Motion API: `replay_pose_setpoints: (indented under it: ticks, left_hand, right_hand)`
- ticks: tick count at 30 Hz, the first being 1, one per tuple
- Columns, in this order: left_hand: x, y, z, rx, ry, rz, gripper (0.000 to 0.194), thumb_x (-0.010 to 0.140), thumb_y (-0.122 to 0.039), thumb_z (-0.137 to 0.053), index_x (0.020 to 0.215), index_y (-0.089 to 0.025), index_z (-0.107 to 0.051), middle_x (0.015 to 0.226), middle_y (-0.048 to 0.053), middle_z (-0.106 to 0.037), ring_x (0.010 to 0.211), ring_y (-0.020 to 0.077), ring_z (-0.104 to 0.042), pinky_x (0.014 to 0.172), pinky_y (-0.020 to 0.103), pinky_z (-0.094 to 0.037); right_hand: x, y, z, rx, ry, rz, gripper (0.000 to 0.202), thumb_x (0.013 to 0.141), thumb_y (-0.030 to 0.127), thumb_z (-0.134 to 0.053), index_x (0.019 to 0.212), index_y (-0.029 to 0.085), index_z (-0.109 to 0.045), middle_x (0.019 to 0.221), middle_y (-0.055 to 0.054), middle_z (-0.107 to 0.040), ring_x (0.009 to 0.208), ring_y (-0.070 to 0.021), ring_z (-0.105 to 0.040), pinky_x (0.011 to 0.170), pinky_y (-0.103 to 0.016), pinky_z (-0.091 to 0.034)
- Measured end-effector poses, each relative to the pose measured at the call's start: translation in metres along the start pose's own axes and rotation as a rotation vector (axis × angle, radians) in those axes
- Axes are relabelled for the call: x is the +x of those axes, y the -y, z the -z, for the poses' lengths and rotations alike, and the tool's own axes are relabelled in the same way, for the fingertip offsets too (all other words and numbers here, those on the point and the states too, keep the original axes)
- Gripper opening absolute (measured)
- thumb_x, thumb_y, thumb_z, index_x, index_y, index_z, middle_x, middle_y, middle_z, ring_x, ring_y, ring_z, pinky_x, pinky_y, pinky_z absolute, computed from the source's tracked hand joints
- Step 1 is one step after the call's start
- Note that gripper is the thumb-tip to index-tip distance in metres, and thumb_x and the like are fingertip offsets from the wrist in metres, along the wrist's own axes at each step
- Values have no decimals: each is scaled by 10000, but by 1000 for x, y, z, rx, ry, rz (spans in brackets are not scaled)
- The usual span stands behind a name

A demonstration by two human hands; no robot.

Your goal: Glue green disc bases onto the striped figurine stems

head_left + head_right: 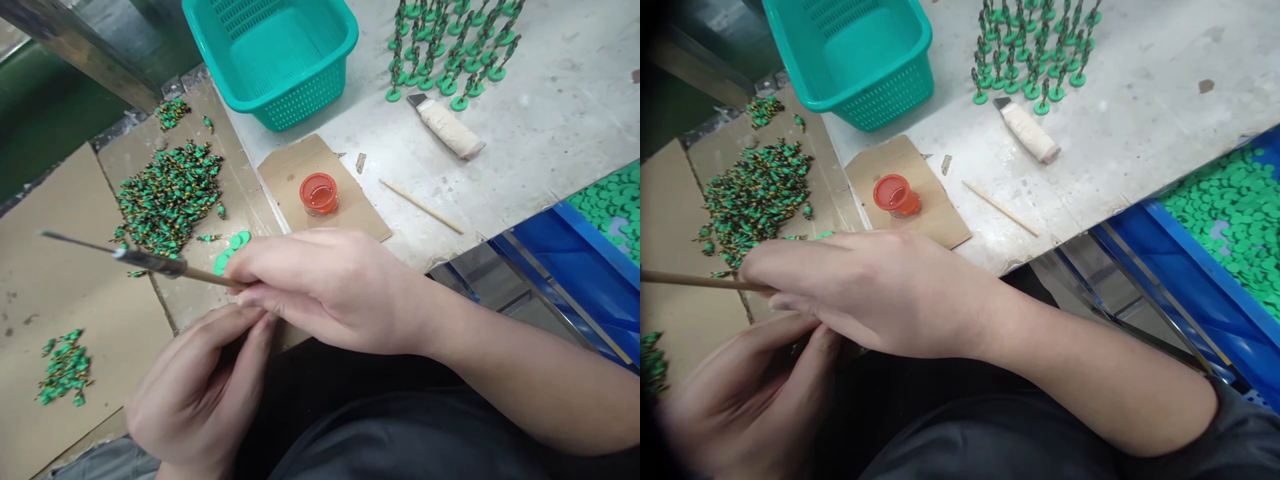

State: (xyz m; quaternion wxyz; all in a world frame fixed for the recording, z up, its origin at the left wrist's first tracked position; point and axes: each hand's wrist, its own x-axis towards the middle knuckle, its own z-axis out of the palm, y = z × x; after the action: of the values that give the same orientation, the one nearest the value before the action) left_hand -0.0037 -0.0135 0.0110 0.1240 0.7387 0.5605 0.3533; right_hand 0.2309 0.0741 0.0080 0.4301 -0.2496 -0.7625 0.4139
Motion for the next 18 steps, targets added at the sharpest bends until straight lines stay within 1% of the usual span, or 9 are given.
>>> replay_pose_setpoints:
  ticks: [3, 5, 7, 9, 10, 12, 13, 16, 18]
  left_hand:
    - [1, 4, 1, 10, -6, -31, 296, 980, -115, -904, 1190, -323, -925, 1112, -22, -937, 939, 185, -886, 947, 304, -721]
    - [1, 6, 1, 28, -3, -67, 329, 970, -102, -907, 1199, -337, -926, 1105, -21, -937, 922, 196, -889, 918, 310, -731]
    - [0, 9, 1, 51, -8, -97, 350, 959, -96, -909, 1196, -353, -929, 1083, -20, -936, 898, 216, -892, 875, 326, -743]
    - [0, 10, 1, 70, -29, -113, 345, 941, -111, -929, 1181, -358, -935, 1056, -18, -935, 879, 235, -893, 847, 341, -748]
    - [0, 10, 0, 78, -37, -111, 344, 931, -119, -942, 1177, -358, -937, 1051, -15, -935, 877, 243, -895, 845, 348, -751]
    - [0, 9, 0, 81, -36, -107, 359, 919, -118, -953, 1184, -359, -938, 1058, -7, -937, 881, 252, -897, 846, 358, -759]
    - [1, 9, 0, 79, -29, -103, 369, 920, -113, -951, 1193, -361, -938, 1064, -2, -937, 884, 255, -899, 845, 362, -761]
    - [1, 6, -2, 62, -39, -76, 343, 931, -128, -957, 1184, -359, -942, 1069, 5, -938, 899, 258, -900, 860, 376, -770]
    - [0, 5, -3, 46, -62, -48, 313, 929, -152, -977, 1162, -359, -944, 1071, 0, -937, 918, 256, -898, 884, 384, -772]
  right_hand:
    - [-2, 0, 0, -27, 29, -18, 187, 1187, 264, -638, 1055, 379, -706, 1190, 51, -899, 1205, -168, -880, 1063, -234, -704]
    - [-5, 0, -1, -59, 59, -2, 184, 1221, 261, -579, 1133, 360, -708, 1290, 27, -893, 1286, -169, -863, 1116, -240, -687]
    - [-8, 0, -2, -91, 74, 45, 200, 1252, 238, -517, 1272, 301, -705, 1424, -29, -872, 1372, -193, -837, 1174, -297, -675]
    - [-9, -1, -3, -113, 77, 98, 232, 1255, 183, -500, 1390, 224, -684, 1467, -88, -861, 1387, -226, -829, 1150, -361, -679]
    - [-10, -1, -4, -115, 75, 111, 240, 1251, 163, -507, 1413, 202, -680, 1460, -104, -864, 1371, -237, -834, 1123, -375, -681]
    - [-10, -3, -5, -102, 46, 115, 226, 1246, 161, -525, 1393, 188, -695, 1400, -115, -881, 1315, -244, -854, 1087, -375, -682]
    - [-11, -3, -6, -88, 20, 128, 214, 1254, 187, -527, 1378, 188, -702, 1373, -112, -887, 1298, -237, -861, 1095, -362, -683]
    - [-15, -5, -6, -59, -88, 144, 194, 1278, 257, -530, 1358, 222, -703, 1381, -58, -887, 1309, -182, -864, 1168, -301, -661]
    - [-18, -6, -5, -51, -124, 126, 173, 1277, 266, -545, 1354, 241, -697, 1412, -30, -882, 1335, -158, -855, 1191, -278, -648]
